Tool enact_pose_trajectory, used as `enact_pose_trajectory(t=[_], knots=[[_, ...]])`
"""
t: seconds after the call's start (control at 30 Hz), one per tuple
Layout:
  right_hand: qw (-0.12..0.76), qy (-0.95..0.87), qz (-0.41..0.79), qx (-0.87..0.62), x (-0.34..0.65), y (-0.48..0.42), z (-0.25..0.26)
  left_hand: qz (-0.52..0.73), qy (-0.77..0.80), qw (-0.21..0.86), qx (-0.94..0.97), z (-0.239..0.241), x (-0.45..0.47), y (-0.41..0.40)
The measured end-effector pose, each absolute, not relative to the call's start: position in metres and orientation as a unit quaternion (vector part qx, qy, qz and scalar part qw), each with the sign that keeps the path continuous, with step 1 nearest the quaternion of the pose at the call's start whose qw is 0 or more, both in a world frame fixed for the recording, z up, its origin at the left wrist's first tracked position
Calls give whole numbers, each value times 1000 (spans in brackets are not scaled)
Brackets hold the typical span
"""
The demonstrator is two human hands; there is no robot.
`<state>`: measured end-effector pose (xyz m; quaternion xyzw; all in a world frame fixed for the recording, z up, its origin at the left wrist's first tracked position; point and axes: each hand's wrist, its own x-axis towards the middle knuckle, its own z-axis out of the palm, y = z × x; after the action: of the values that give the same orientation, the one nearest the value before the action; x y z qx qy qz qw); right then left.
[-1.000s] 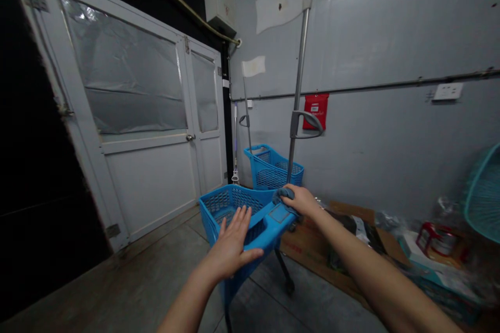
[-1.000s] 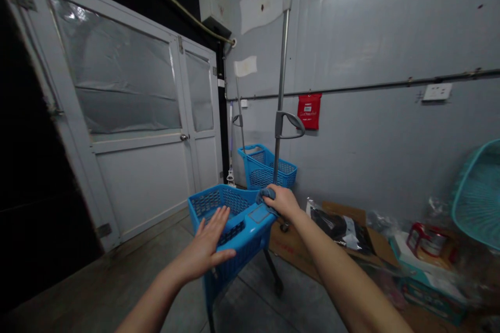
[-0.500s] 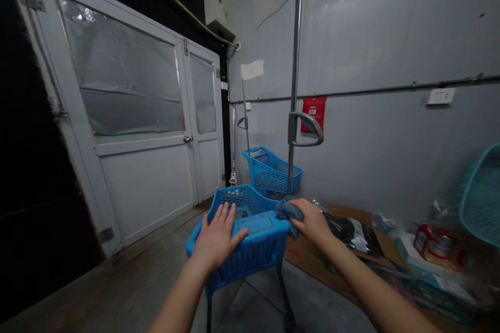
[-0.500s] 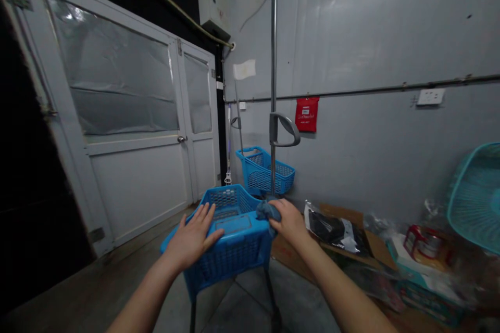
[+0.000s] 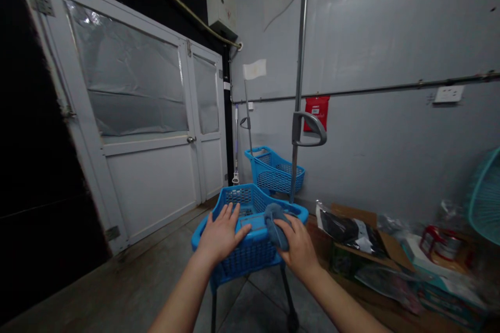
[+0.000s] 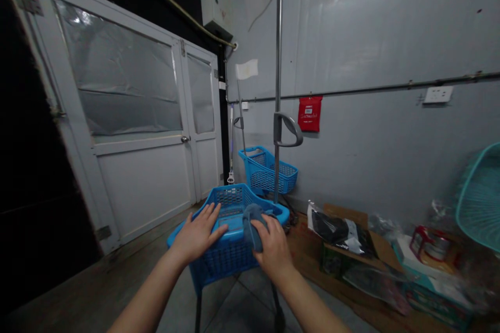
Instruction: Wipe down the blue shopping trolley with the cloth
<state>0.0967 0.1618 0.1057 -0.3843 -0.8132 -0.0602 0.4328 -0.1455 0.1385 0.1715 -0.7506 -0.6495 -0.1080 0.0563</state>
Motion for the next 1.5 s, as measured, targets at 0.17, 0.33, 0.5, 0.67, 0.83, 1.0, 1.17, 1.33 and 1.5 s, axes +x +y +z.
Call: enact_pose_trajectory(t=[0.17, 0.33, 0.5, 0.67, 0.83, 1.0, 1.17, 1.33, 1.5], knots=[[447, -800, -43, -398, 148, 194, 102, -83, -625, 50, -775, 178, -144, 131], [470, -728, 83, -492, 177, 247, 136, -83, -620, 40, -779, 180, -133, 131], [462, -740, 106, -478, 172, 256, 141, -91, -630, 50, -770, 177, -132, 130], [478, -756, 95, -438, 162, 216, 134, -84, -659, 40, -747, 180, -154, 130], [492, -788, 87, -359, 149, 160, 125, -92, -658, 2, -748, 187, -148, 134], [452, -846, -24, -282, 142, 146, 149, -100, -626, 11, -773, 191, -132, 134], [409, -837, -351, -95, 133, 165, 236, -97, -602, 6, -793, 193, -134, 124], [338, -819, -460, -64, 127, 180, 287, -103, -581, -2, -808, 195, -138, 113], [215, -890, -402, -21, 145, 185, 226, -104, -564, -7, -819, 195, -136, 110]])
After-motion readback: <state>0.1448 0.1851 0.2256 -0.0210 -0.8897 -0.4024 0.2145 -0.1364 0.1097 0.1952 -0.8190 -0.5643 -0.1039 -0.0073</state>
